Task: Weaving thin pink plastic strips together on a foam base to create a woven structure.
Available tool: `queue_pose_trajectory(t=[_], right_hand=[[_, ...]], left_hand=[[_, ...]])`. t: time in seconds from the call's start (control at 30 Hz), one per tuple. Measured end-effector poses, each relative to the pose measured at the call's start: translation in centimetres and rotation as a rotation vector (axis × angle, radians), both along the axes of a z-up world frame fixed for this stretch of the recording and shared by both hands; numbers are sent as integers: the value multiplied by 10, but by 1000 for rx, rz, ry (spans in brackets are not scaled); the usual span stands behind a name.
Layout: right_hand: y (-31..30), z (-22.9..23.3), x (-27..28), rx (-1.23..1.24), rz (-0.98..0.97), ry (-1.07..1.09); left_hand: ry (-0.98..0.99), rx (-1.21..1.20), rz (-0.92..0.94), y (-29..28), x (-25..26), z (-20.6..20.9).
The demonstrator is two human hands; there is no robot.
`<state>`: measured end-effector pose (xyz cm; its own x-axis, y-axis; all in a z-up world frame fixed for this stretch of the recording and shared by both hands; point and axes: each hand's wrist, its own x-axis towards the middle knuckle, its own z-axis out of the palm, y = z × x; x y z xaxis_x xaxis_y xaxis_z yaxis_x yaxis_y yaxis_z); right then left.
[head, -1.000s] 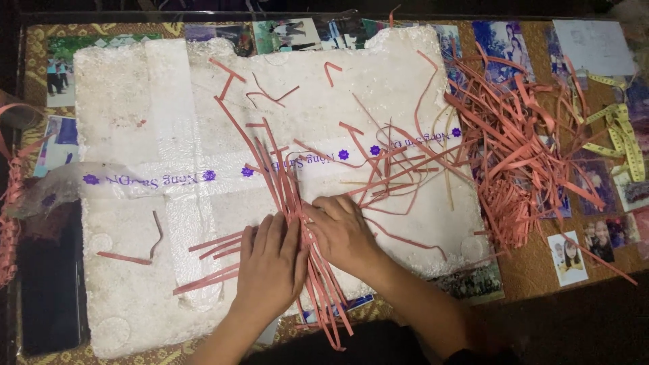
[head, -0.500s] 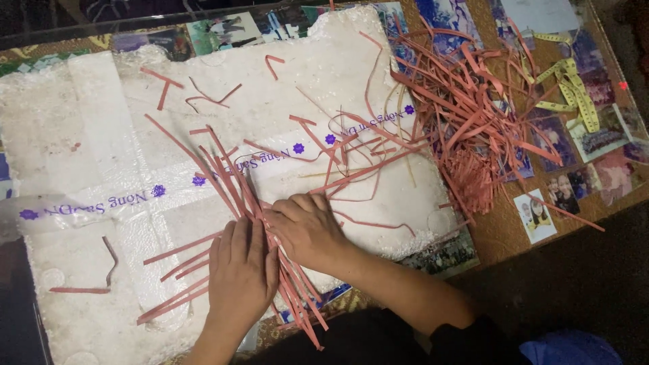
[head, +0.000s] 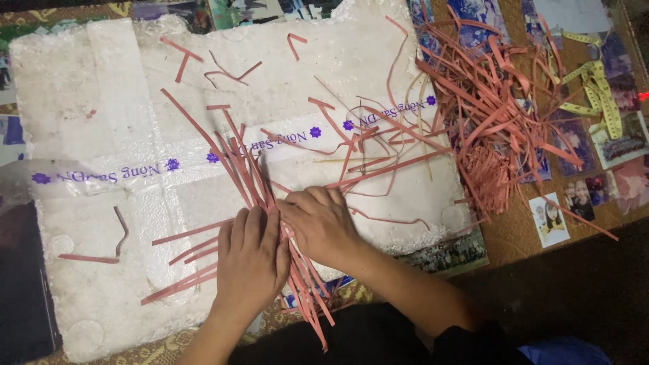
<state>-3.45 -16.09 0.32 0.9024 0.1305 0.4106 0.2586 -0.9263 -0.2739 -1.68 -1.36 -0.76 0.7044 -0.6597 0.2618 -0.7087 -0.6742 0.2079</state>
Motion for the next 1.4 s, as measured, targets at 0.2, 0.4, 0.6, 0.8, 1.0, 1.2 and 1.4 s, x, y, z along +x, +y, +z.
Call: queue_pose_trajectory(t=[0.2,0.4,0.6,0.8,1.0,1.2,1.4], right_hand=[[-6,18,2,-5,1,76],[-115,80,41,233,-232,89],[-303,23,64,157,-934,262],[-334,-17,63,-69,-1199,653],[-282,70,46,523,-1071,322],[-328,114,5,996,-752,18],[-281,137,-26,1178,-542,-81]], left_hand=[[-88,10,-8,-3,2,6],[-98,30,-32,-1,2,6],[-103,15,-39,-1,2,10],[-110,17,-32,-1,2,9],[-106,30,-19,-1,2,5],[-98,25,-19,-1,2,5],[-93,15,-17,-1,3,7]])
